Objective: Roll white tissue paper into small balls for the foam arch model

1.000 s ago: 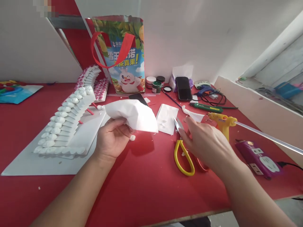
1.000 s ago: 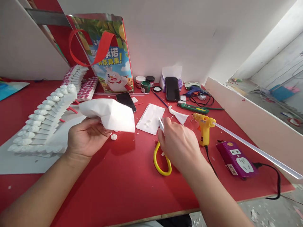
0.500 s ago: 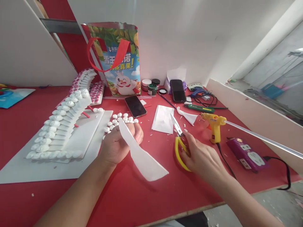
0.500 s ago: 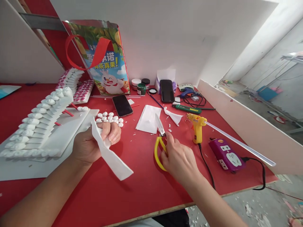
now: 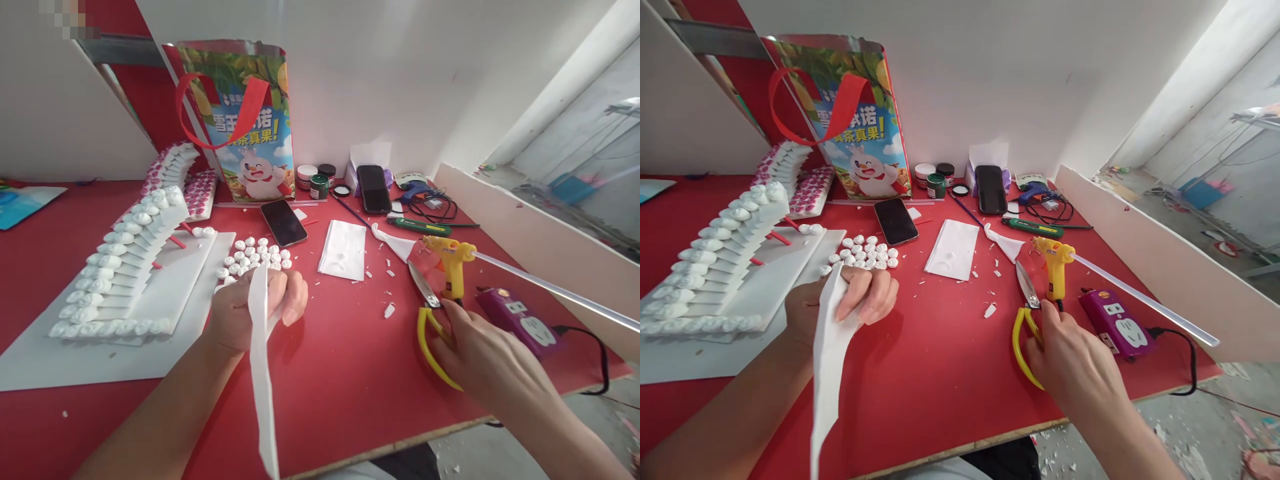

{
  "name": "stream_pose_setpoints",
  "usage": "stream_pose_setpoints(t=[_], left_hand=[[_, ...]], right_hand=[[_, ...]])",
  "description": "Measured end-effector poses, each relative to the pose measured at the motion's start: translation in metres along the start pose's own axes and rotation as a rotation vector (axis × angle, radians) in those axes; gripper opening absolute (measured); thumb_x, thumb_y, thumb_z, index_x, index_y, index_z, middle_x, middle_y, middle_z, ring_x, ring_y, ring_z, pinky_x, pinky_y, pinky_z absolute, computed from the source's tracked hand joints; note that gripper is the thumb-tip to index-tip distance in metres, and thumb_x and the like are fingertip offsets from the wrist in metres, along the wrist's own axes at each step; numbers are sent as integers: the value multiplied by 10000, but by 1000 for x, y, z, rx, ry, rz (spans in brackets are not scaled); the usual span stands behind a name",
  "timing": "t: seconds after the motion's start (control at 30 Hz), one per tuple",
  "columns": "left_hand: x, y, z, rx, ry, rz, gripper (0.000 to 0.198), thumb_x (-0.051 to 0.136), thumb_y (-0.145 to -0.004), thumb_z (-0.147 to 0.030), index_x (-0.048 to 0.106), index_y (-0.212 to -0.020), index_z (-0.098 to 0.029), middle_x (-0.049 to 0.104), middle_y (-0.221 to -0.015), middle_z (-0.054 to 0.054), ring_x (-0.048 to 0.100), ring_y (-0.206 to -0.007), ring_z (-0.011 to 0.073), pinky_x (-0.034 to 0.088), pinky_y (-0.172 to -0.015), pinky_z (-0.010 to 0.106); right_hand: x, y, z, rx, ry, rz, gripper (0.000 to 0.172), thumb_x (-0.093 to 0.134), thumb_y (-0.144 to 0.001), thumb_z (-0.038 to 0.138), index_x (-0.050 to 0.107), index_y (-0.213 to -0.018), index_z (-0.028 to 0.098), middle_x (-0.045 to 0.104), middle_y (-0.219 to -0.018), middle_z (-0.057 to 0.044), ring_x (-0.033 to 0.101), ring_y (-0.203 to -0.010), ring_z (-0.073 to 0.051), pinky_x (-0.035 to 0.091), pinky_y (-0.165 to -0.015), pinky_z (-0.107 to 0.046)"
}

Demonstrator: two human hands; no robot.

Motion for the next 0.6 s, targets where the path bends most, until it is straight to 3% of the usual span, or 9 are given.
stream_pose_setpoints(t=[0.07, 0.17, 0.3, 0.37, 0.5, 0.6], left_hand=[[-4, 0, -1, 2, 35, -22, 494, 666, -760, -422, 386, -431, -181, 387, -502, 39, 390, -495, 139, 275, -485, 312], [-12, -2, -1, 8, 65, -52, 525, 707, -716, -424, 354, -404, -193, 357, -485, 40, 377, -479, 147, 271, -470, 325], [-16, -4, 1, 42, 84, 19, 607, 757, -685, -539, 351, -391, -197, 371, -475, 37, 381, -457, 141, 273, -447, 330], [-13, -3, 2, 43, 98, 4, 572, 749, -699, -531, 388, -410, -195, 376, -487, 34, 392, -476, 142, 277, -459, 327], [-7, 0, 0, 26, 89, -70, 465, 714, -690, -420, 406, -424, -197, 350, -491, 34, 374, -489, 147, 249, -480, 323], [-6, 2, -1, 26, 88, -106, 446, 709, -663, -394, 389, -425, -195, 354, -497, 35, 350, -484, 141, 244, -485, 320]], right_hand=[[-2, -2, 1, -60, 18, -17, 219, 540, -913, 227, 669, -1072, 149, 705, -800, -132, 673, -630, -244, 361, -552, -315], [-22, -10, 13, -204, 16, -61, 142, 551, -945, 235, 677, -910, 177, 682, -783, -137, 653, -647, -240, 367, -573, -324], [-61, -36, 58, -371, -19, -42, 218, 529, -999, 270, 701, -910, 170, 709, -899, -136, 690, -797, -250, 451, -667, -333], [-68, -55, 87, -475, -9, -19, 198, 544, -983, 221, 715, -905, 159, 719, -933, -150, 697, -907, -271, 472, -736, -334], [-52, -90, 125, -493, -14, 37, 205, 577, -904, 147, 740, -1009, 80, 731, -1040, -234, 698, -998, -330, 473, -738, -353], [-36, -106, 126, -435, -63, 23, 234, 567, -874, 104, 724, -1043, 62, 733, -1051, -229, 708, -942, -292, 446, -702, -323]])
Point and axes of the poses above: each hand's wrist, its own y-axis away from the middle knuckle, its own x-axis out of the palm, z = x × y, the point moved 1 cm from there along -y, towards the middle knuckle
